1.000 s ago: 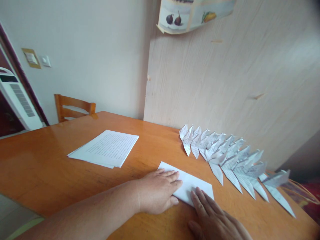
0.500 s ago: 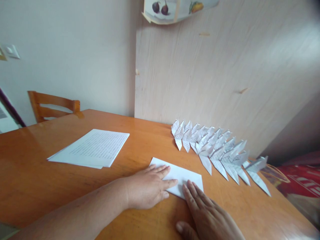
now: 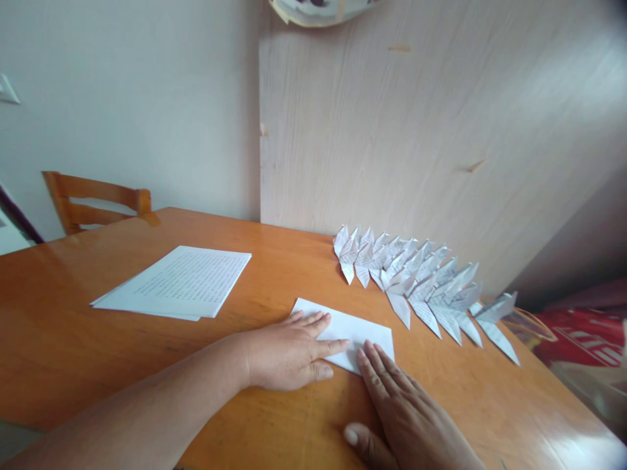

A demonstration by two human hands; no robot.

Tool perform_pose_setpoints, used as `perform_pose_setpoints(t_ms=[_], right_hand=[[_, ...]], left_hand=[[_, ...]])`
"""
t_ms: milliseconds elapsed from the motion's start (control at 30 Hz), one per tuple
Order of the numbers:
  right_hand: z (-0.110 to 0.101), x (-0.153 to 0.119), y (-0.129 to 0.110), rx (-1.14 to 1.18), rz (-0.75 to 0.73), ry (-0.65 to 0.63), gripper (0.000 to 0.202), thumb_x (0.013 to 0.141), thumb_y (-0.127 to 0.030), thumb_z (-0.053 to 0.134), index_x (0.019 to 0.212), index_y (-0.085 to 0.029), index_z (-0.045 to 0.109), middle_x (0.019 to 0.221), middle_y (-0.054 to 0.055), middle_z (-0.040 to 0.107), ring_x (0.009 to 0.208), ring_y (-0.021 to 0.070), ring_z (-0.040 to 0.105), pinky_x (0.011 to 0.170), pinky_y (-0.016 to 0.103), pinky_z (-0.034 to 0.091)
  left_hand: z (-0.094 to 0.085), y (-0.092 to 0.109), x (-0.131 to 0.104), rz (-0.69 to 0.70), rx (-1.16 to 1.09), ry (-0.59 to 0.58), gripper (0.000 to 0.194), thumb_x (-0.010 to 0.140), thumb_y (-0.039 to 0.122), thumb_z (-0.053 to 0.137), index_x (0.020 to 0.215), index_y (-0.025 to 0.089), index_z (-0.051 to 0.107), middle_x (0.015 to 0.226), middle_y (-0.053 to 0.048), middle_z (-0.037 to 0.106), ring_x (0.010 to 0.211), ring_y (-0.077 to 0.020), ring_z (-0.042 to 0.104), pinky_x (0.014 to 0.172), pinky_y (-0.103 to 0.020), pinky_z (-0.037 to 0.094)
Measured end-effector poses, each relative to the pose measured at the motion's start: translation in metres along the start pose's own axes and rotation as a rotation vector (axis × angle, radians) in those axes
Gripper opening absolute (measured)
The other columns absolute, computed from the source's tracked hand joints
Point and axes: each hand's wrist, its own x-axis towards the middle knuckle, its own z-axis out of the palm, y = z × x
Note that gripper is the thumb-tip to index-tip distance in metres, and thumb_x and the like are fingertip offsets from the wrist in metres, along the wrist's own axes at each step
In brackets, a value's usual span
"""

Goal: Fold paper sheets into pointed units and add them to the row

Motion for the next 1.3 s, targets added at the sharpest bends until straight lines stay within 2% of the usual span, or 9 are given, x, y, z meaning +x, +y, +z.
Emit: perform_pose_setpoints(t_ms=[100,200,433,700,800,967,1100,1300], right_hand=[[-0.001,-0.001,0.001,0.025,-0.006,0.005,0.104,0.093,-0.06,0.054,0.159,-0.006,-0.006,0.152,0.026,0.035,0.138,0.0372,0.045,0.102,0.046,0.053],[-0.002,-0.002,0.002,0.035,-0.008,-0.005,0.103,0.093,-0.059,0.055,0.159,-0.006,-0.002,0.153,0.026,0.034,0.14,0.0374,0.042,0.104,0.047,0.051],[-0.004,-0.001,0.0,0.029,0.011,-0.054,0.104,0.092,-0.061,0.055,0.159,-0.004,0.0,0.153,0.029,0.032,0.14,0.0402,0.039,0.102,0.05,0.053],[0.001,-0.003,0.004,0.15,0.047,-0.064,0.104,0.09,-0.063,0.057,0.16,-0.013,-0.002,0.158,0.022,0.024,0.143,0.0392,0.034,0.109,0.051,0.047],[-0.002,-0.002,0.005,0.16,0.039,-0.084,0.103,0.091,-0.064,0.055,0.159,-0.014,-0.004,0.157,0.021,0.025,0.143,0.0398,0.034,0.11,0.055,0.044],[-0.008,0.001,0.007,0.158,0.036,-0.16,0.1,0.093,-0.065,0.051,0.158,-0.018,-0.01,0.157,0.019,0.025,0.143,0.0415,0.033,0.11,0.066,0.038],[-0.01,-0.003,0.01,0.153,0.046,-0.204,0.099,0.093,-0.065,0.049,0.157,-0.02,-0.01,0.158,0.018,0.021,0.143,0.0422,0.032,0.11,0.068,0.036],[-0.01,-0.022,0.017,0.12,0.047,-0.206,0.101,0.092,-0.066,0.051,0.157,-0.022,-0.013,0.157,0.018,0.026,0.14,0.0417,0.039,0.11,0.068,0.036]], left_hand=[[0.0,-0.001,0.002,-0.014,-0.021,0.001,0.059,0.103,0.057,0.028,0.157,0.033,0.029,0.165,-0.01,0.02,0.153,-0.03,0.012,0.121,-0.055,0.015],[0.002,-0.002,0.005,-0.038,-0.026,0.035,0.062,0.104,0.055,0.02,0.158,0.026,0.025,0.163,-0.01,0.027,0.153,-0.0253,0.018,0.122,-0.049,0.016],[0.01,-0.004,0.012,-0.091,0.009,0.175,0.055,0.105,0.04,0.03,0.156,0.018,0.033,0.159,-0.012,0.037,0.147,-0.023,0.035,0.119,-0.038,0.028],[0.014,-0.007,0.014,-0.036,0.048,0.143,0.049,0.104,0.033,0.034,0.15,0.02,0.044,0.159,-0.012,0.037,0.148,-0.0247,0.033,0.12,-0.039,0.024],[0.014,-0.007,0.013,-0.041,0.052,0.134,0.048,0.104,0.034,0.035,0.148,0.02,0.047,0.158,-0.012,0.037,0.148,-0.0264,0.032,0.12,-0.04,0.024],[0.015,-0.008,0.013,-0.018,0.071,0.138,0.048,0.104,0.033,0.033,0.148,0.019,0.047,0.158,-0.014,0.037,0.148,-0.0274,0.032,0.119,-0.043,0.025],[0.016,-0.009,0.013,-0.014,0.111,0.129,0.049,0.105,0.034,0.03,0.149,0.019,0.046,0.158,-0.014,0.037,0.148,-0.0264,0.032,0.119,-0.042,0.025],[0.016,-0.01,0.014,-0.007,0.154,0.116,0.049,0.105,0.033,0.028,0.149,0.018,0.045,0.159,-0.016,0.036,0.148,-0.0267,0.032,0.119,-0.042,0.026]])
